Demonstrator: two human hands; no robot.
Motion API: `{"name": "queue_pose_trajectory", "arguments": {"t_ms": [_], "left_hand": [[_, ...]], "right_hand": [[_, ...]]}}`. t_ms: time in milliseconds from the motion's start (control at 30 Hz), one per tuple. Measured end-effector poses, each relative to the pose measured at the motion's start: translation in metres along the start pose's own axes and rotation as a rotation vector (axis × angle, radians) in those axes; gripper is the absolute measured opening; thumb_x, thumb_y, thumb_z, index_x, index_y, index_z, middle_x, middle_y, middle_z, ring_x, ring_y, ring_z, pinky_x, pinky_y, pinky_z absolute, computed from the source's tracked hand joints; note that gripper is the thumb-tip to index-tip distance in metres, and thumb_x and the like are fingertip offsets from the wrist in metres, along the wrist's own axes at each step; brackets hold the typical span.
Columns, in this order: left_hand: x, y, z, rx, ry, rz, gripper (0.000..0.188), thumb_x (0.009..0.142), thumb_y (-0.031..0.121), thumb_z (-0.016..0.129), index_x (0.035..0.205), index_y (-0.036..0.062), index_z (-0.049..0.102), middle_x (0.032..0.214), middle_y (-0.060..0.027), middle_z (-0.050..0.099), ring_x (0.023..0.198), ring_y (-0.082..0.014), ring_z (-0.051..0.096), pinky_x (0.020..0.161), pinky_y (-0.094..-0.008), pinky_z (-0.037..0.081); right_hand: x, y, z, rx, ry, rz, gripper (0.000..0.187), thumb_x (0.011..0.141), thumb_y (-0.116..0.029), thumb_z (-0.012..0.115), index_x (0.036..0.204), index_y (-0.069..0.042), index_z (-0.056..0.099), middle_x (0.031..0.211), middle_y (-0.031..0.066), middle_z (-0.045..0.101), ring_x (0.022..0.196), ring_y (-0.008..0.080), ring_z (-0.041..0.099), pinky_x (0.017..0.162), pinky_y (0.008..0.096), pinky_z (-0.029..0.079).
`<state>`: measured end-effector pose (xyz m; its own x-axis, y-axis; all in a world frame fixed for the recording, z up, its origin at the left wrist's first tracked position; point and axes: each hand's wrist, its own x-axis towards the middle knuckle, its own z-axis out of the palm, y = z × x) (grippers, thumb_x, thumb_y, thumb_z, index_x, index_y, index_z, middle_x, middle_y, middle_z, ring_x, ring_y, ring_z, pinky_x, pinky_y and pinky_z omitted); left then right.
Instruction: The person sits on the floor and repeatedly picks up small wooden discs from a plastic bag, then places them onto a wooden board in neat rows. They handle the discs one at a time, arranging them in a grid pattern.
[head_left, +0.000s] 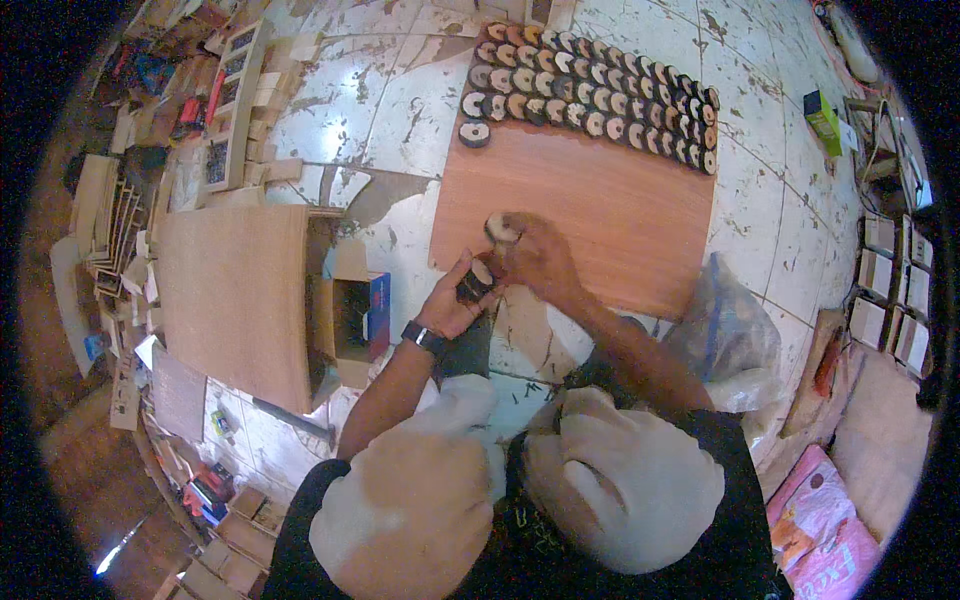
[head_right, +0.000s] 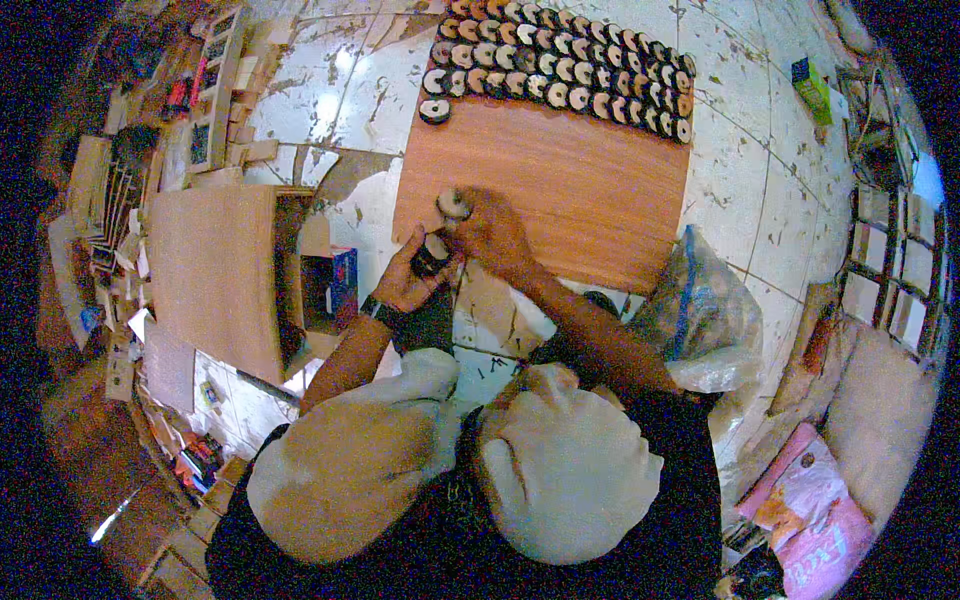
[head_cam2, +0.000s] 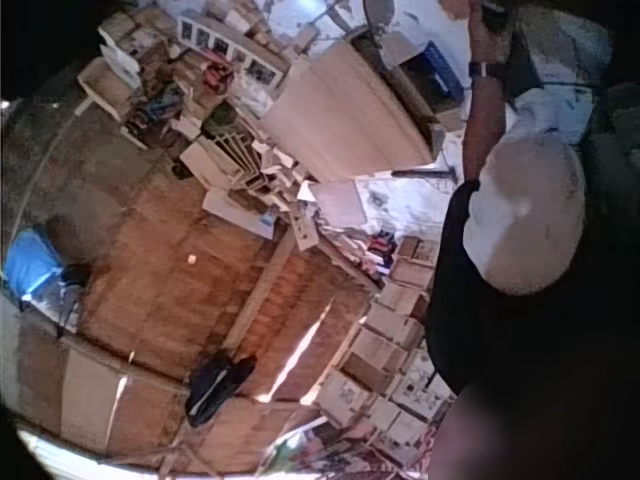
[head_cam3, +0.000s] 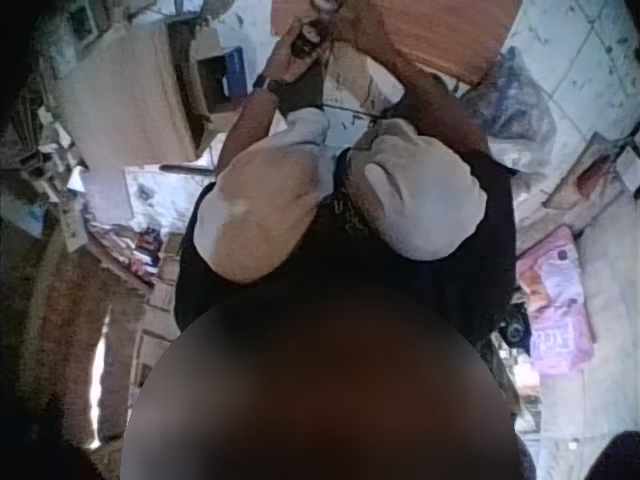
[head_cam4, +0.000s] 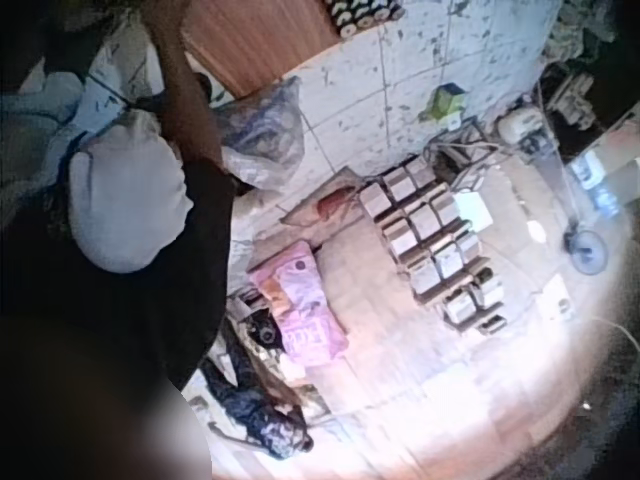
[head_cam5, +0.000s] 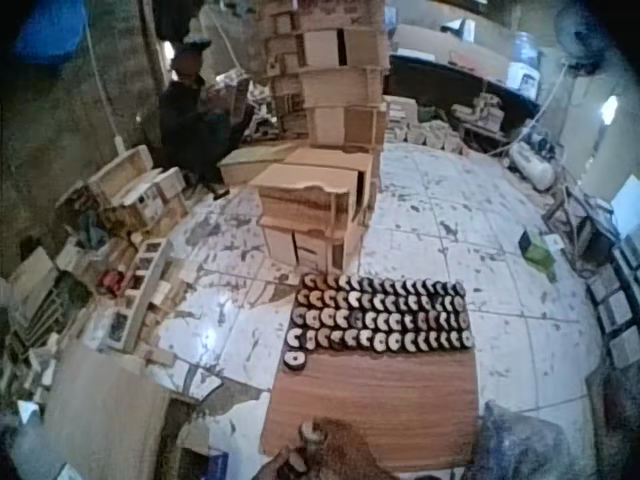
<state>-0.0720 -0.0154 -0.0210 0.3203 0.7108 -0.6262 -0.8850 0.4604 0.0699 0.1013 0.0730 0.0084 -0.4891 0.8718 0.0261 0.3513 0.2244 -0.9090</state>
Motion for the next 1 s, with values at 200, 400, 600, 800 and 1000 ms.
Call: {"name": "queue_pose_trajectory", "arguments": {"t_ms": [200, 400, 600, 800, 1000], "left_hand": [[-0.021, -0.015, -0.008, 0.206, 0.05, -0.035, 0.04, 0.096, 0.031, 0.048, 0.121, -0.0002, 0.05, 0.114, -0.0184, 0.059, 0.105, -0.0283, 0.059, 0.092, -0.0392, 0.049], [-0.023, -0.013, -0.017, 0.312, 0.052, -0.036, 0.044, 0.095, 0.033, 0.05, 0.124, 0.0005, 0.047, 0.115, -0.0206, 0.058, 0.105, -0.0316, 0.058, 0.086, -0.0407, 0.05], [-0.016, -0.016, -0.024, 0.097, 0.123, -0.045, 0.039, 0.095, 0.025, 0.05, 0.122, -0.0023, 0.049, 0.116, -0.0191, 0.058, 0.103, -0.0314, 0.059, 0.09, -0.0422, 0.05], [-0.017, -0.013, -0.03, 0.102, -0.086, -0.038, 0.045, 0.094, 0.029, 0.046, 0.128, -0.0006, 0.047, 0.121, -0.0193, 0.056, 0.113, -0.0349, 0.054, 0.094, -0.0458, 0.047], [-0.016, -0.013, -0.024, 0.178, -0.096, -0.064, 0.047, 0.094, 0.03, 0.046, 0.13, -0.001, 0.045, 0.12, -0.0196, 0.057, 0.11, -0.0353, 0.057, 0.087, -0.042, 0.052]], "right_hand": [[0.11, 0.031, -0.001, 0.093, 0.226, 0.139, 0.049, 0.074, -0.015, 0.071, 0.116, 0.0, 0.051, 0.114, 0.0213, 0.056, 0.107, 0.0382, 0.054, 0.091, 0.0449, 0.044], [0.137, 0.052, 0.032, -0.382, 0.403, -0.013, 0.054, 0.072, -0.016, 0.071, 0.116, 0.0, 0.044, 0.106, 0.0226, 0.054, 0.096, 0.0416, 0.053, 0.082, 0.0477, 0.044], [0.118, 0.05, 0.015, -0.252, 0.335, 0.059, 0.052, 0.077, -0.023, 0.07, 0.117, 0.001, 0.046, 0.112, 0.0241, 0.052, 0.098, 0.0411, 0.054, 0.084, 0.0458, 0.046], [-0.011, 0.052, -0.032, -0.374, -0.171, 0.023, 0.025, 0.083, -0.026, 0.061, 0.096, -0.005, 0.062, 0.081, 0.0187, 0.062, 0.081, 0.0389, 0.06, 0.076, 0.045, 0.049], [-0.136, 0.032, -0.041, -0.485, -0.945, -0.087, 0.032, 0.078, -0.017, 0.06, 0.109, -0.009, 0.06, 0.113, 0.0104, 0.059, 0.097, 0.0319, 0.061, 0.082, 0.0408, 0.051]]}}
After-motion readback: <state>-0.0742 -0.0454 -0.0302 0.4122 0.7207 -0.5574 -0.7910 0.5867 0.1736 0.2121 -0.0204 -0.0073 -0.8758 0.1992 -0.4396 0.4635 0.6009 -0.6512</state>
